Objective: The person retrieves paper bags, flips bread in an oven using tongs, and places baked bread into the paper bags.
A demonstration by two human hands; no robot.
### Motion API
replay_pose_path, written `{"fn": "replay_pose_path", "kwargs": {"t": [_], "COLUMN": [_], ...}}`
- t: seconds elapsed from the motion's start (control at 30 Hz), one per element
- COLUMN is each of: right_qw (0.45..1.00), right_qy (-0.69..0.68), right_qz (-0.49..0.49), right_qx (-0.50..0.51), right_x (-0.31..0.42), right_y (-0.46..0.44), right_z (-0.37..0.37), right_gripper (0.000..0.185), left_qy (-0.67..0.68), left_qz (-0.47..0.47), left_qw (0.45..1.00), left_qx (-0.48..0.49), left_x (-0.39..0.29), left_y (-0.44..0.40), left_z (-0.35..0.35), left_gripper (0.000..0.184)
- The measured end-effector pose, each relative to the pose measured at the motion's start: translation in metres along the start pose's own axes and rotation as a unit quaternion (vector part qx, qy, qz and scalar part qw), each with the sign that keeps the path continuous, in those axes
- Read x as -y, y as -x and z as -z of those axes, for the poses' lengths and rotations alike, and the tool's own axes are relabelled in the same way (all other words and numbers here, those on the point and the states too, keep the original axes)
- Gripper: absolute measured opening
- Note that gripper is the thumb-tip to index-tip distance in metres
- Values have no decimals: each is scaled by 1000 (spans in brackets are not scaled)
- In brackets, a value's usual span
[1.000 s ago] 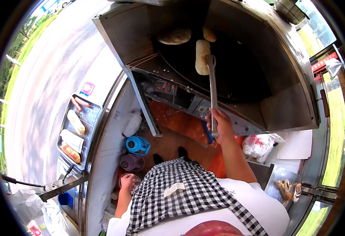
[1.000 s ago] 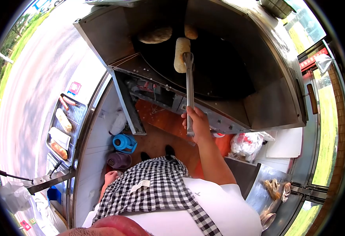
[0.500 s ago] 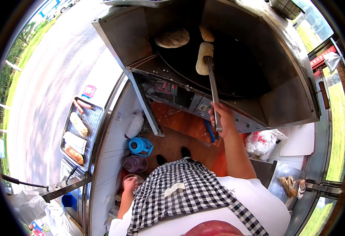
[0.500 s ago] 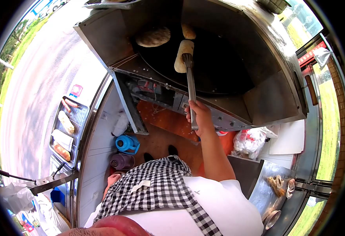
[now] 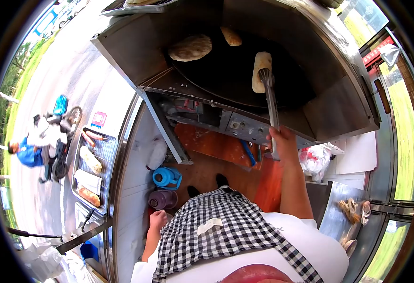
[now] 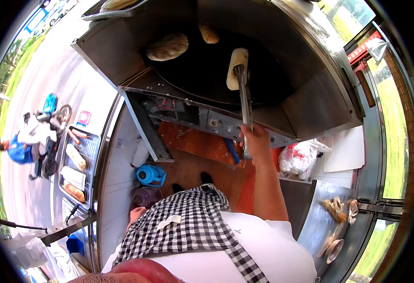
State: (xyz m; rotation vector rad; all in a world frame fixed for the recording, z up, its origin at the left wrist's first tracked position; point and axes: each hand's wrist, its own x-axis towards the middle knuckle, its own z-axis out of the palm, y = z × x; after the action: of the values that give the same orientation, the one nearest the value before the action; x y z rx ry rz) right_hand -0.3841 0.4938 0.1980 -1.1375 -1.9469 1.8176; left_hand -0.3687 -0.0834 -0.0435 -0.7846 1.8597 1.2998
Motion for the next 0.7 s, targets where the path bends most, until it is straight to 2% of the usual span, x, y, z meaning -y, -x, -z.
{"fn": "replay_pose_path", "kwargs": {"t": [0.07, 0.1, 0.17, 0.27, 0.37, 0.47, 0.67, 0.7], "right_qw": [994, 975, 893, 881, 848, 829, 854, 882], "right_qy": [107, 201, 379, 432, 489, 487, 439, 400], "right_qz": [16, 87, 220, 165, 178, 248, 249, 224], "right_qx": [-11, -42, -105, -103, -99, -121, -128, -112], "right_x": [5, 6, 9, 32, 15, 7, -9, -12], "right_y": [1, 2, 5, 20, 10, 10, 6, 4], "right_z": [4, 5, 1, -12, -14, -14, -14, -10], "right_gripper": [32, 33, 36, 41, 46, 42, 38, 38], "left_qy": [-26, -39, -57, -64, -37, -37, -101, -109], "left_qz": [2, 2, -8, -14, -23, -19, -51, -57], "left_qw": [1000, 999, 998, 998, 999, 999, 993, 992], "left_qx": [0, 0, -6, -11, -2, -6, -20, -23], "left_x": [-8, -13, -18, -31, -25, -23, -20, -17], "left_y": [2, 3, 3, 11, 3, 0, 10, 7], "left_z": [0, -2, -3, -8, -6, -6, -4, -4], "left_gripper": [18, 18, 18, 18, 16, 19, 23, 25]}}
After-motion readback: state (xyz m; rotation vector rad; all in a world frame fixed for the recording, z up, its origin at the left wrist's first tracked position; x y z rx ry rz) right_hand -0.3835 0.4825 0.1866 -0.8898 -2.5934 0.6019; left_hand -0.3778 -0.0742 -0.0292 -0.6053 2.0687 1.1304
